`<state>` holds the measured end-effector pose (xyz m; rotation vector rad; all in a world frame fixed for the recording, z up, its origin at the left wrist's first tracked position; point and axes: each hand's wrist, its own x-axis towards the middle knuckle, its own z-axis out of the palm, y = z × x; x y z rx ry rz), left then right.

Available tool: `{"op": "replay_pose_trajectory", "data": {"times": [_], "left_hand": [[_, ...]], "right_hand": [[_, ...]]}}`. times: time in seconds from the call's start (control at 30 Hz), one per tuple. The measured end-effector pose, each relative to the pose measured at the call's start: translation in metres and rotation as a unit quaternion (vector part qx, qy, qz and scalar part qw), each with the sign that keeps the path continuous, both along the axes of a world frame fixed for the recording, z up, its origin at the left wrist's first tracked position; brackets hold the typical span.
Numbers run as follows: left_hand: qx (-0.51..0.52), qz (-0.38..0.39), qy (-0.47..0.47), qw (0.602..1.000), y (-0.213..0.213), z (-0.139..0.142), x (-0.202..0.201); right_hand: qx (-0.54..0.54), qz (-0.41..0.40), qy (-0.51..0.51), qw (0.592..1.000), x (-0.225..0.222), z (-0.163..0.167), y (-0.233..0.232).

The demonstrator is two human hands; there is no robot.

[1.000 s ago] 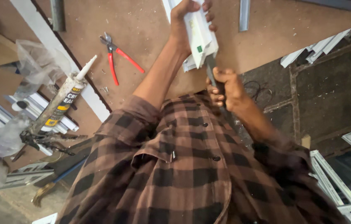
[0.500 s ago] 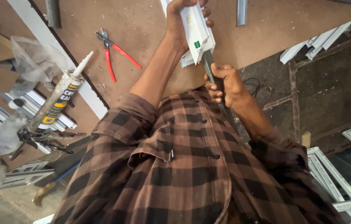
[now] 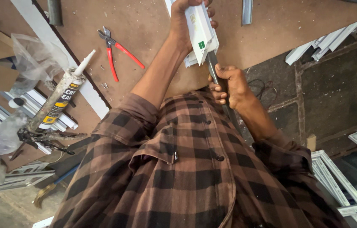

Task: The person uses pliers to trim a small white plastic piece, then inserts several grey metal rods into white PVC window frame profiles on a workbench. The person aligns and slides the rods into the profiles, preparing them for assembly.

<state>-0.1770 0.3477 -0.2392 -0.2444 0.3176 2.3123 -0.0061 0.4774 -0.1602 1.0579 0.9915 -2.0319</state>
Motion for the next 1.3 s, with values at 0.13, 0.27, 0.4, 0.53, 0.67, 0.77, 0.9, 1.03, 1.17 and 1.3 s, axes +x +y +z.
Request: {"op": "replay_pose_trajectory", "data": {"times": [0.13,0.27,0.4,0.53,0.67,0.77,0.9,1.03,1.17,1.3], "left_hand": [[-0.003,-0.002,0.004,1.000,0.000,-0.003,0.000],[-0.071,-0.009,0.017,0.997,-0.002,-0.008,0.000],[-0.166,-0.015,0.037,0.985,0.000,-0.009,-0.003],[-0.245,-0.001,-0.002,0.970,0.009,-0.003,-0.011],[-0.281,0.028,0.027,0.959,0.014,0.012,-0.014],[-0.333,0.040,0.023,0.942,0.015,0.021,-0.012],[-0.388,0.060,0.010,0.919,0.018,0.020,-0.019],[-0.473,0.096,0.012,0.876,0.022,-0.001,-0.046],[-0.452,0.140,-0.002,0.881,0.027,-0.024,-0.064],[-0.454,0.143,0.045,0.878,0.035,-0.028,-0.065]], "right_hand": [[-0.010,0.000,-0.001,1.000,0.001,-0.003,0.001],[-0.040,0.005,-0.017,0.999,0.001,-0.010,0.002],[-0.078,-0.007,-0.032,0.996,0.001,-0.020,0.005],[-0.139,-0.024,0.001,0.990,0.000,-0.028,0.010],[-0.187,-0.031,0.041,0.981,0.006,-0.033,0.013],[-0.229,-0.037,0.067,0.970,0.009,-0.037,0.013],[-0.282,-0.051,0.082,0.954,0.014,-0.039,0.010],[-0.200,-0.027,0.073,0.977,0.039,-0.021,0.008],[-0.094,0.049,0.150,0.983,0.059,0.005,0.007],[0.255,0.087,0.171,0.948,0.054,0.015,-0.003]]}}
